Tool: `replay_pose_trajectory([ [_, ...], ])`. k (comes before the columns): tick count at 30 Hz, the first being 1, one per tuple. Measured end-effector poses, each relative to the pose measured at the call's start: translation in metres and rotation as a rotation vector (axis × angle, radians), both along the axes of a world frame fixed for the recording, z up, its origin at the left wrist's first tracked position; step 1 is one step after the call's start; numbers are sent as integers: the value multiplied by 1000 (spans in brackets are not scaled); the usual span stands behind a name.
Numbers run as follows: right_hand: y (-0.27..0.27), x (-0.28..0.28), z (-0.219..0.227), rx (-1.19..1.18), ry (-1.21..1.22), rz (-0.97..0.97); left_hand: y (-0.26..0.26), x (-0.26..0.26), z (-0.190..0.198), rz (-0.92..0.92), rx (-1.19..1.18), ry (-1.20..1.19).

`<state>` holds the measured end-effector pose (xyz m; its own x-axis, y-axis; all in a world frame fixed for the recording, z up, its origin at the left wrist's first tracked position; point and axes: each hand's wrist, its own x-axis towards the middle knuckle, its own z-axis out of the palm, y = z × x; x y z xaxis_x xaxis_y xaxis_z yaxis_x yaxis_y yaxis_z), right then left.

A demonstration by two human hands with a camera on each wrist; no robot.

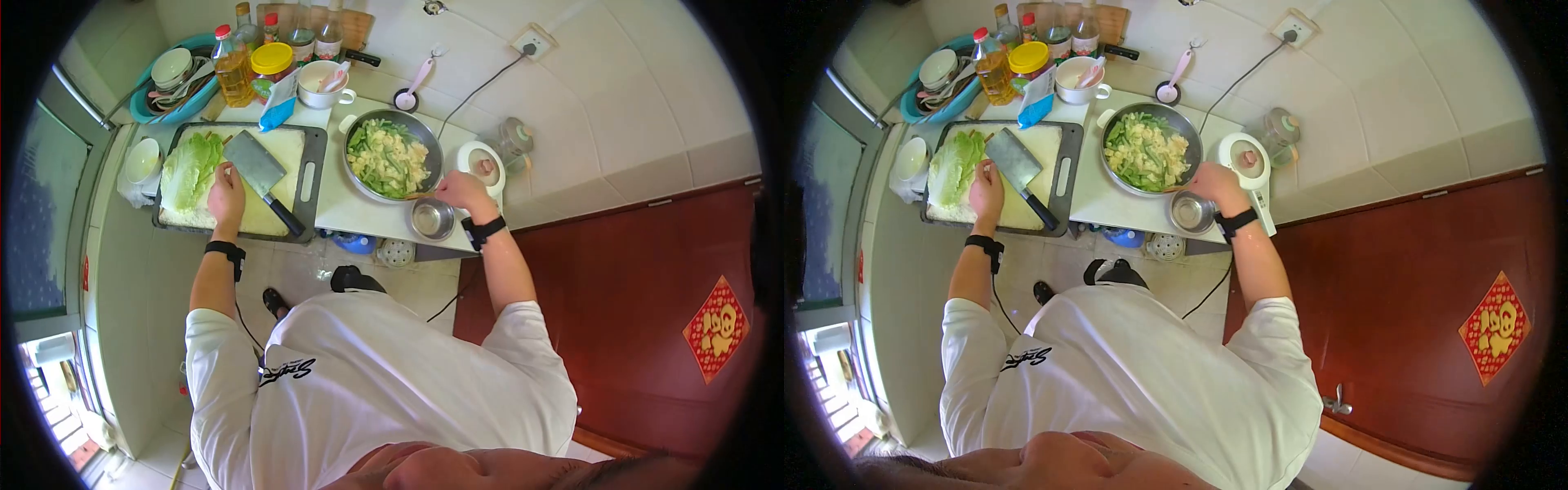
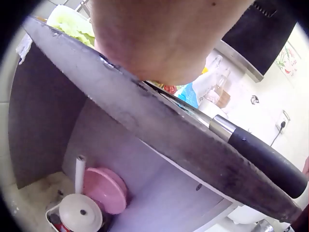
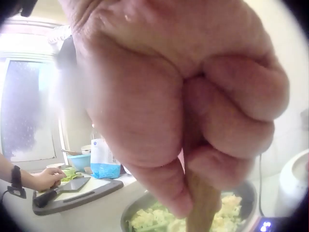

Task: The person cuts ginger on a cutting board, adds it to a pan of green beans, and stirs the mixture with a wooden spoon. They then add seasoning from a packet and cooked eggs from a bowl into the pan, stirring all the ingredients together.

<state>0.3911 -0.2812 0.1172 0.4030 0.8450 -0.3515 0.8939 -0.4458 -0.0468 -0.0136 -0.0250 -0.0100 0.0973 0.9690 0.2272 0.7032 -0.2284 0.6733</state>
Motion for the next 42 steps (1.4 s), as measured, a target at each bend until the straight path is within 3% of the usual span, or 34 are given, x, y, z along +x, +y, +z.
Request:
replay_pose_trajectory([
  [2, 9, -10, -33, 34, 0, -42, 3, 0, -4, 2, 9, 0],
  [4, 22, -28, -47, 326, 63, -241, 4, -1, -4, 11, 17, 0],
  [5, 23, -32, -50, 419, 60, -248, 4, -1, -6, 5, 8, 2],
  [8, 36, -24, -55, 455, 77, -321, 2, -2, -8, 3, 5, 9],
  [11, 46, -27, -47, 473, 46, -334, 1, -1, -6, 17, 16, 19],
  [16, 39, -49, -70, 475, -72, -281, 4, 0, -9, 19, 43, 38],
  [18, 23, -47, -50, 341, -37, -292, 4, 1, -11, 46, 50, 50],
  [20, 8, -34, -32, 380, -32, -282, 3, 1, -4, 40, 11, 58],
  [22, 2, -40, 14, 196, -5, -248, 1, 1, -4, 34, -27, 69],
  [26, 12, -20, -33, 5, -60, -53, 1, 3, -3, 38, 0, 39],
  [27, 16, -27, -43, 8, -57, -55, 0, 1, -1, 39, -10, 35],
  [29, 30, -41, -54, 271, -39, -251, 2, 0, -9, 32, 37, 46],
  [35, 49, -30, -32, 429, -46, -302, 2, 0, -8, 21, 69, 69],
  [38, 49, -30, -64, 512, -120, -288, 1, 1, -9, 13, 77, 51],
  [42, 23, -15, -64, 353, -40, -259, 3, 0, -10, 12, 64, 56],
])
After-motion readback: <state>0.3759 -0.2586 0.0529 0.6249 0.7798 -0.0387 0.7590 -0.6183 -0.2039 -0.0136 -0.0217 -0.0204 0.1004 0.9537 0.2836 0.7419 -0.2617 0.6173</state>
